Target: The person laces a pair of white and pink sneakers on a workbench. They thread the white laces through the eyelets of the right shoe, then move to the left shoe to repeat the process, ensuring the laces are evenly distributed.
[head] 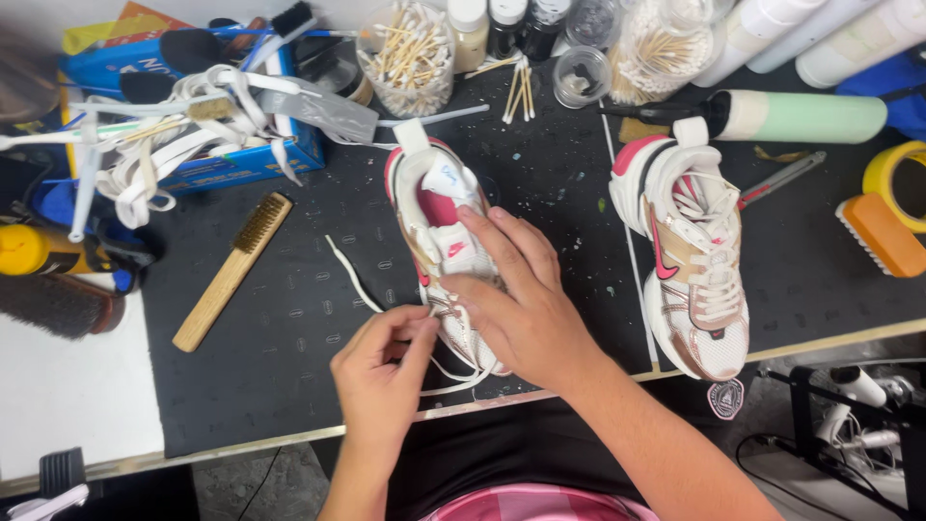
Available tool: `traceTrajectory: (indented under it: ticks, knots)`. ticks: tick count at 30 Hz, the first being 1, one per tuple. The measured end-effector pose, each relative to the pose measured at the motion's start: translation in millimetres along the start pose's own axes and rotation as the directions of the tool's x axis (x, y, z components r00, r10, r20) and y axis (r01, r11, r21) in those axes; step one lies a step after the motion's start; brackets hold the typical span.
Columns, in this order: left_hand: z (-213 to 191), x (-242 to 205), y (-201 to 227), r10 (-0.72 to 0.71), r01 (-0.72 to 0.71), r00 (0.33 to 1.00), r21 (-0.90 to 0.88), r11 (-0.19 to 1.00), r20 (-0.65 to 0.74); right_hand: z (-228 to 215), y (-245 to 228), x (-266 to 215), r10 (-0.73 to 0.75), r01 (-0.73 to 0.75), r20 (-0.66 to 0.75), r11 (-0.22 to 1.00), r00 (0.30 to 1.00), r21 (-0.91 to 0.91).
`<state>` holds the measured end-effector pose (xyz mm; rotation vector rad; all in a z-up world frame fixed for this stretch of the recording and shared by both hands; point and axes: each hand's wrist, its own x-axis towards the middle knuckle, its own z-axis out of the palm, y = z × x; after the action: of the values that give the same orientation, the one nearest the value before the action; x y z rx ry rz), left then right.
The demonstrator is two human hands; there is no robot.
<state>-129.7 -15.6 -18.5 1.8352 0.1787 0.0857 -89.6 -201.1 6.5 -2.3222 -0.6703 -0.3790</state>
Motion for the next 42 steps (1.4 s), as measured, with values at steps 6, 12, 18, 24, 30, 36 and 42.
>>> traceTrajectory:
  ticks: [6,12,18,24,30,36,42]
  knots:
    - [10.2,2.0,9.8,0.127,-0.120,0.991,0.129,0.984,-0.048,-1.9,5.2,10.6,0.003,-0.009,0.067,0.995,0.998,0.096]
    - [19.4,2.5,15.8,0.168,-0.152,0.983,0.196,0.969,-0.068,1.2,6.4,10.6,0.000,-0.006,0.052,0.994,0.999,0.108]
    - [27.5,3.0,16.1,0.070,-0.066,0.997,0.085,0.994,-0.041,4.4,5.9,9.1,-0.006,0.003,0.027,0.995,1.000,0.101]
    - [30.9,1.7,12.6,0.058,-0.055,0.997,0.050,0.997,-0.051,9.9,6.1,6.4,-0.003,0.003,-0.005,0.994,1.000,0.110]
    - [38.3,0.6,5.5,0.178,-0.158,0.978,0.172,0.972,-0.107,15.5,8.5,6.5,-0.009,0.014,-0.041,0.993,0.999,0.118]
    - [29.6,8.7,-4.1,0.179,-0.147,0.972,0.206,0.968,-0.149,27.9,-2.5,7.3,0.020,-0.018,-0.064,0.999,0.998,0.034]
    - [28.2,6.3,-5.2,0.091,-0.060,0.982,0.181,0.982,-0.165,37.8,-6.1,8.1,0.030,-0.028,-0.094,0.999,0.995,0.023]
